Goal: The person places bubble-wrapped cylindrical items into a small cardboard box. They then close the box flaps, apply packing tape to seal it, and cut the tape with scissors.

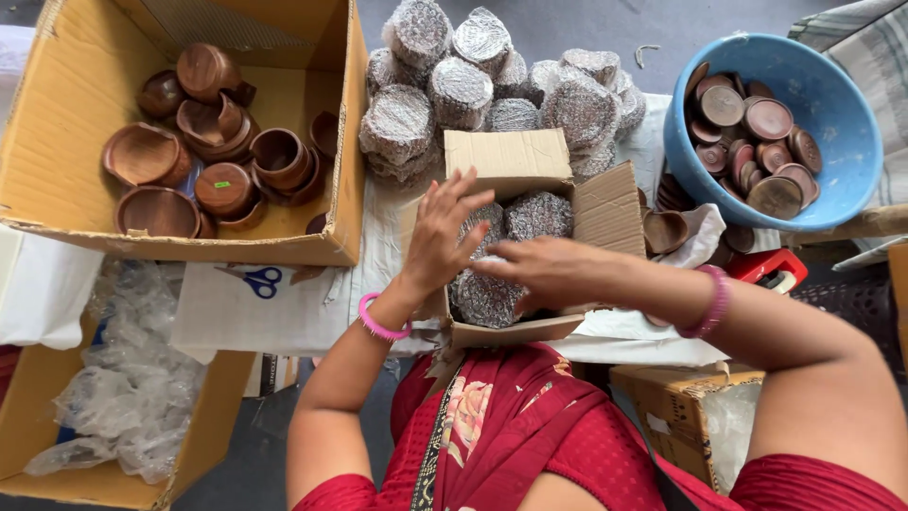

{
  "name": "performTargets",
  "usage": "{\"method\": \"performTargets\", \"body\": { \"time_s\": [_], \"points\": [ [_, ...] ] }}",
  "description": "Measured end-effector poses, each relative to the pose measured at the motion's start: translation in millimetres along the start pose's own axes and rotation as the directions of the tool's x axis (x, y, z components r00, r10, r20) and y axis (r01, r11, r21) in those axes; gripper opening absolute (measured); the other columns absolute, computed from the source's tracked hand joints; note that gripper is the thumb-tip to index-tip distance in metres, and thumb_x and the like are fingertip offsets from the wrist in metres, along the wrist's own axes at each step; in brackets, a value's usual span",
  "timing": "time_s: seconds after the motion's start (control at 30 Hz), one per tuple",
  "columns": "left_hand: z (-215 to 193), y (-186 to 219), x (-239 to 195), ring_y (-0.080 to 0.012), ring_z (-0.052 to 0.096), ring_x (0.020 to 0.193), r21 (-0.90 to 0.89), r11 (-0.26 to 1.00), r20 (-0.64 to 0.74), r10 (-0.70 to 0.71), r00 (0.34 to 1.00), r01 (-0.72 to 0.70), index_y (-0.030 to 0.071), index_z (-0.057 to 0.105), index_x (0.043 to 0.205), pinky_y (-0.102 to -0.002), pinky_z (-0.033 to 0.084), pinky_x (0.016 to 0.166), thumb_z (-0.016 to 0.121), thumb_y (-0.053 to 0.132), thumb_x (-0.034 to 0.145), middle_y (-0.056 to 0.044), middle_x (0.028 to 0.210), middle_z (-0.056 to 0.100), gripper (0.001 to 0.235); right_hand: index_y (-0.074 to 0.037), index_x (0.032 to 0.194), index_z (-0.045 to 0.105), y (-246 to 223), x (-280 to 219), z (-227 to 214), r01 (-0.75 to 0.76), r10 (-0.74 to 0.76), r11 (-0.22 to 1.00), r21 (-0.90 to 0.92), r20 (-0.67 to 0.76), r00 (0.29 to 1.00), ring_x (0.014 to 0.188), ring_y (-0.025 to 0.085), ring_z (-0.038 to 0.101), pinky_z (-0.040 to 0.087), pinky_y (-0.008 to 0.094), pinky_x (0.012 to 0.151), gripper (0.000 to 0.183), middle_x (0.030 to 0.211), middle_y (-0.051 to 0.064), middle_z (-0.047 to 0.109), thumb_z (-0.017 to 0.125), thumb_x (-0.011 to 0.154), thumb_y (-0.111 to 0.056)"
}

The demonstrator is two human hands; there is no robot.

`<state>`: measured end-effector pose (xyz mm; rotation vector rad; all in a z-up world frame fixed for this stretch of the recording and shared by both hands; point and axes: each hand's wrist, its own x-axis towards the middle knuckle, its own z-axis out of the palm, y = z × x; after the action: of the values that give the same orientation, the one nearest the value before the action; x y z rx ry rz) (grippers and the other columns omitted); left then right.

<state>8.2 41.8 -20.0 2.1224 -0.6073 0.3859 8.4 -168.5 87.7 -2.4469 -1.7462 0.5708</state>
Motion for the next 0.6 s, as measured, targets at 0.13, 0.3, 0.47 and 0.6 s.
{"method": "performTargets", "body": {
  "time_s": [0.13,0.3,0.47,0.6],
  "points": [
    [-26,33,-16,-0.0208,0.046,0.146,-0.016,1.000,0.193,0.027,0.981,-0.024,0.020,0.066,0.133,-0.057,0.015,0.132,0.057,0.038,0.104,-0.003,0.149,0.055,0.035,-0.010,0.141,0.055,7,-58,-42,-0.142,0.172,0.983,0.120,-0.298,0.939,0.117,0.033,0.065,0.055,0.044,0.096,0.071,0.135,0.015,0.062,0.081,0.079,-0.032],
    [-22,24,-36,-0.0264,0.045,0.145,0.140,0.990,-0.019,-0.009,1.000,0.012,0.017,0.063,0.135,-0.053,0.021,0.128,0.061,0.045,0.103,-0.009,0.150,0.053,0.043,-0.005,0.125,0.063,75,-108,87,-0.083,0.522,0.852,0.516,-0.830,0.195,0.110,0.027,0.063,0.051,0.034,0.100,0.021,0.123,0.014,0.066,0.068,0.109,-0.018],
    [-12,-41,-79,-0.0336,0.036,0.146,-0.269,0.833,-0.168,-0.535,0.828,0.484,0.008,0.035,0.156,-0.047,0.026,0.120,0.066,0.037,0.098,-0.021,0.158,0.039,0.072,-0.007,0.123,0.063,53,-88,115,0.454,0.710,0.657,0.601,-0.696,-0.105,0.117,0.022,0.058,0.049,0.037,0.106,0.027,0.128,0.010,0.062,0.053,0.112,-0.030],
    [-43,-12,-73,-0.0363,0.051,0.138,-0.783,0.537,-0.073,-0.581,0.810,0.315,0.011,0.016,0.166,-0.048,0.040,0.117,0.072,0.043,0.096,-0.030,0.151,0.055,0.095,-0.009,0.127,0.064,19,-62,108,0.210,0.712,0.652,0.728,-0.684,0.160,0.125,0.022,0.056,0.046,0.038,0.109,0.034,0.135,0.008,0.059,0.058,0.105,-0.034]
  ]
}}
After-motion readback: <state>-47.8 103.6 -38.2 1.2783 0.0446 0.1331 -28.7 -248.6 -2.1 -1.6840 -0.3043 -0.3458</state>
